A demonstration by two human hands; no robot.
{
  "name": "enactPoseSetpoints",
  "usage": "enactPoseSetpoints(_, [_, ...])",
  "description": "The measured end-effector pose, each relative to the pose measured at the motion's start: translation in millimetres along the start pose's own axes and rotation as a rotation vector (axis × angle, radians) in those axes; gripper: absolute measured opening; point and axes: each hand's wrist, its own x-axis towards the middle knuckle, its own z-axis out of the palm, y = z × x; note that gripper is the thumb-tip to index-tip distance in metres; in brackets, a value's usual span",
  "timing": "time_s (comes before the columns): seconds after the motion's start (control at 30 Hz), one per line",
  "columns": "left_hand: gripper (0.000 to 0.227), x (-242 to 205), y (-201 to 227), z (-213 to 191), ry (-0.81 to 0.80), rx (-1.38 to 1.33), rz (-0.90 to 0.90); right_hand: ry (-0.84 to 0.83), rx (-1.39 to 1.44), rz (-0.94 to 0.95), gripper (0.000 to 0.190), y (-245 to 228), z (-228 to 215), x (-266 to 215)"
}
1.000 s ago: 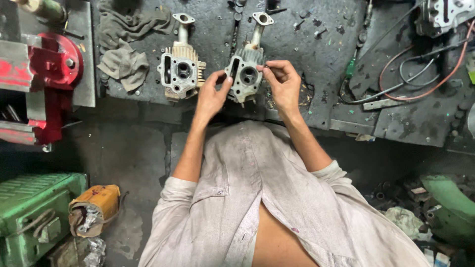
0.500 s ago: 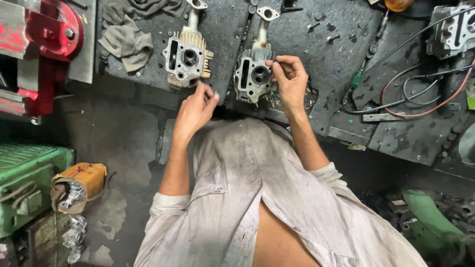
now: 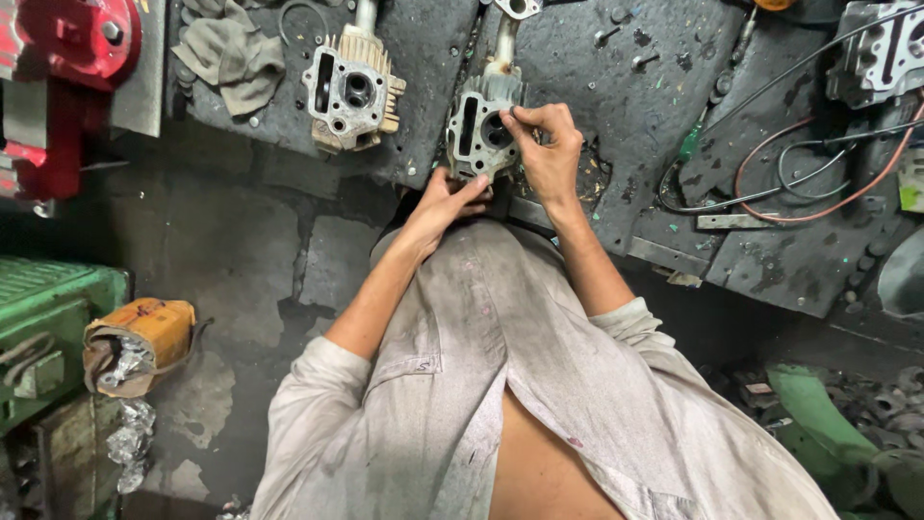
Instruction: The person uses a screwdriver to adjust a cylinder head, then opens a small packet and places a gasket into the cylinder head. They repeat the process with a second cylinder head, aligning and seating the gasket by hand.
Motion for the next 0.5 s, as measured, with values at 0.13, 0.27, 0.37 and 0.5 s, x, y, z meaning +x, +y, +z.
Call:
enactPoseSetpoints(0.13, [0.051, 3, 1, 7, 0.084, -0.045, 0.075, 0.021, -0.092, -0.073, 0.015, 1, -2, 0])
enactPoseSetpoints(0.27, [0.047, 3, 0, 0, 0.171, -0.177, 0.111, 0.011, -0.031, -0.022, 0.016, 4, 4, 0])
enactPoseSetpoints(0.37, [0.044, 4, -1, -8, 0.107, -0.279, 0.108, 0.066, 0.014, 0.005, 0.017, 5, 13, -7])
enactPoseSetpoints(0.5, [0.043, 9, -7, -11, 0.063, -0.317, 0.1, 0.072, -0.013, -0.003, 0.015, 3, 15, -7])
